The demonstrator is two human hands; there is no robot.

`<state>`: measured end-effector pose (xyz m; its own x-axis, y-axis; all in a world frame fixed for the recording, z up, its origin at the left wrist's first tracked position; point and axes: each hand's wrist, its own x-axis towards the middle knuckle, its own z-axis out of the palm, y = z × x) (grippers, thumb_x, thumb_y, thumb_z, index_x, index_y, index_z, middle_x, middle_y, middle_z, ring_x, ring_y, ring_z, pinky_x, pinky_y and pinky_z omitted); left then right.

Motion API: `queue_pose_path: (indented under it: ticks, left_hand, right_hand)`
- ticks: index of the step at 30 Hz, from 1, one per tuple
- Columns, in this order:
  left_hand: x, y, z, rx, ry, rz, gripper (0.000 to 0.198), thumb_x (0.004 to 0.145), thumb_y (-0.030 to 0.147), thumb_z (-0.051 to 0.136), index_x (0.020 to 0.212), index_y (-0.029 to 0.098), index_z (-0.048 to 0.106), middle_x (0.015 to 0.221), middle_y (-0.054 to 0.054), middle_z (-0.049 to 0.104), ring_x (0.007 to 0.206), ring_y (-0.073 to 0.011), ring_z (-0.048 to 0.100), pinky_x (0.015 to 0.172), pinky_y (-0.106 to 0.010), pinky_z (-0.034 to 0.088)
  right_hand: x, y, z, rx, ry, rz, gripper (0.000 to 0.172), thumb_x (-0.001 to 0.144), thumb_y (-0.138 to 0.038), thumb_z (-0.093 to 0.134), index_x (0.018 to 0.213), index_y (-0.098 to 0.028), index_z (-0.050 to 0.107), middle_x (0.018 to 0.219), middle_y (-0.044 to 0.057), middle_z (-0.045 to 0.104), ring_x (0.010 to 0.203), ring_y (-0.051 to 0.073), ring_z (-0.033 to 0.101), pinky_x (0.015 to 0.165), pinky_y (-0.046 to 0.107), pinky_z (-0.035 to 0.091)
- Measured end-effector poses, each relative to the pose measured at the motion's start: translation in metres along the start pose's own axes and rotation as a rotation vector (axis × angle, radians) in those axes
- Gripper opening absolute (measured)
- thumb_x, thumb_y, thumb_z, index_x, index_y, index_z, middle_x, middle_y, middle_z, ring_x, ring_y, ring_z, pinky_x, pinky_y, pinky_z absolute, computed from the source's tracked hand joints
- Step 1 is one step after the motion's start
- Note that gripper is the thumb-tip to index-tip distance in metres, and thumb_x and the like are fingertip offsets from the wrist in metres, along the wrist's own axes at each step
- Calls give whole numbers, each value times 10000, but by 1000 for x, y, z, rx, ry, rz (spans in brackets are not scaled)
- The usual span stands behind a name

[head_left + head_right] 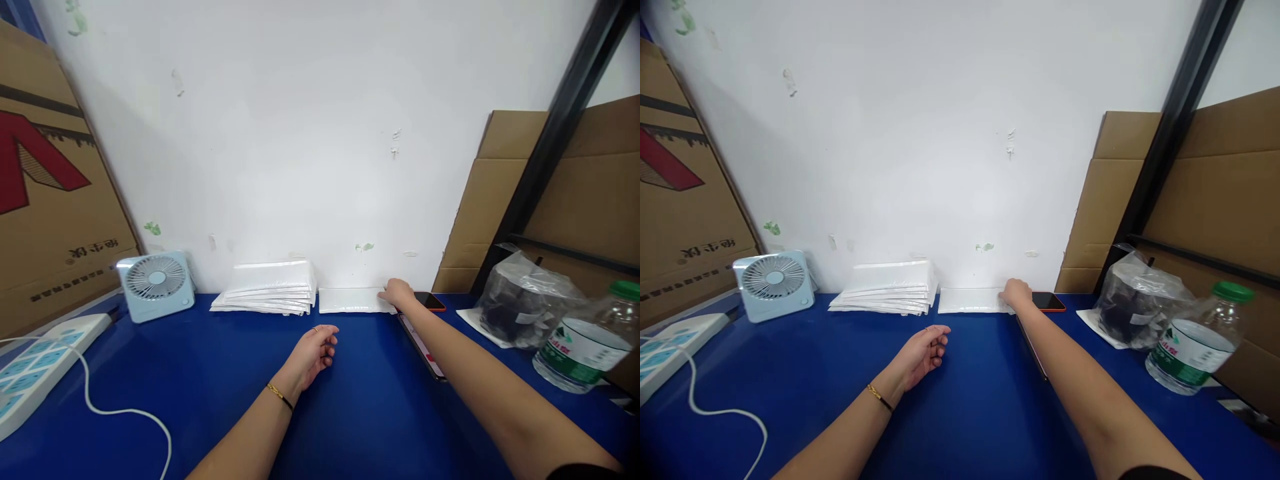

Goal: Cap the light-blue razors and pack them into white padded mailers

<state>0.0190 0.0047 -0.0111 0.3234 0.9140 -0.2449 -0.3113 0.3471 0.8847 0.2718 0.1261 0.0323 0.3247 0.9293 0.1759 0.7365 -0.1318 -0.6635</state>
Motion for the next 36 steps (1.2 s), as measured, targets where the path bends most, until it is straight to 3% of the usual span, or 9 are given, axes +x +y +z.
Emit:
queue_pose_path:
  ticks: [3, 7, 12, 18, 22, 24, 28, 33, 36]
  left_hand:
    - [2, 1, 2, -52, 40, -4, 267, 707, 329, 601, 921, 174, 559, 734, 19, 522, 518, -47, 471, 459, -178, 310]
    - [4, 5, -1, -182, 115, -9, 273, 706, 308, 605, 934, 165, 557, 725, 13, 539, 508, -57, 495, 451, -181, 336]
    - [2, 21, -12, -404, 184, 45, 239, 750, 336, 557, 915, 164, 546, 823, -35, 584, 654, -112, 600, 519, -202, 434]
    - [-4, 39, -20, -574, 178, 198, 316, 759, 418, 561, 971, 188, 517, 1033, -92, 575, 967, -190, 592, 730, -271, 500]
    - [-5, 41, -22, -628, 78, 287, 363, 768, 474, 529, 1022, 215, 517, 1147, -93, 538, 1062, -209, 546, 837, -332, 484]
    - [-5, 40, -21, -650, 18, 355, 365, 769, 504, 511, 1019, 238, 525, 1136, -67, 543, 1078, -211, 534, 879, -366, 463]
    - [-12, 40, -10, -665, -18, 545, 272, 765, 460, 539, 963, 274, 555, 1027, -5, 584, 1042, -186, 545, 933, -410, 420]
    - [-31, 46, 21, -504, -69, 744, 405, 755, 408, 580, 1127, 263, 512, 1092, -39, 587, 1126, -203, 487, 977, -357, 378]
    - [-37, 48, 42, -407, 45, 799, 549, 762, 366, 585, 1264, 347, 363, 1113, -13, 577, 1110, -195, 507, 966, -355, 390]
  right_hand:
    - [-4, -37, 19, 77, -24, -114, 219, 639, -288, 648, 806, -146, 650, 989, 122, 625, 1020, 254, 516, 824, 313, 374]
    - [-10, -103, 63, 230, -161, -198, 392, 691, -516, 559, 791, -150, 660, 822, 74, 664, 770, 190, 589, 666, 265, 415]
    - [-15, -150, 101, 346, -148, -211, 371, 613, -457, 633, 737, -108, 625, 682, 68, 626, 608, 165, 550, 558, 262, 396]
    - [-33, -160, 83, 415, 17, -413, 201, 690, -362, 554, 785, -185, 546, 728, -16, 558, 653, 129, 488, 629, 233, 363]
    - [-70, -157, 56, 443, 107, -648, 180, 823, -363, 399, 891, -216, 478, 621, -45, 466, 560, 135, 440, 580, 241, 323]
    - [-90, -150, 42, 513, 165, -670, 164, 842, -365, 391, 888, -220, 454, 608, -50, 448, 547, 135, 441, 568, 239, 320]
    - [-120, -120, 22, 911, 187, -431, 145, 807, -364, 480, 838, -231, 431, 673, -47, 506, 614, 128, 496, 600, 230, 388]
    - [-148, -79, 26, 1427, -250, 61, 178, 730, -283, 601, 848, -235, 476, 647, -49, 578, 564, 131, 556, 516, 225, 451]
    - [-162, -66, 36, 1660, -370, 337, 143, 774, -297, 543, 878, -199, 533, 735, 5, 645, 643, 154, 611, 558, 257, 495]
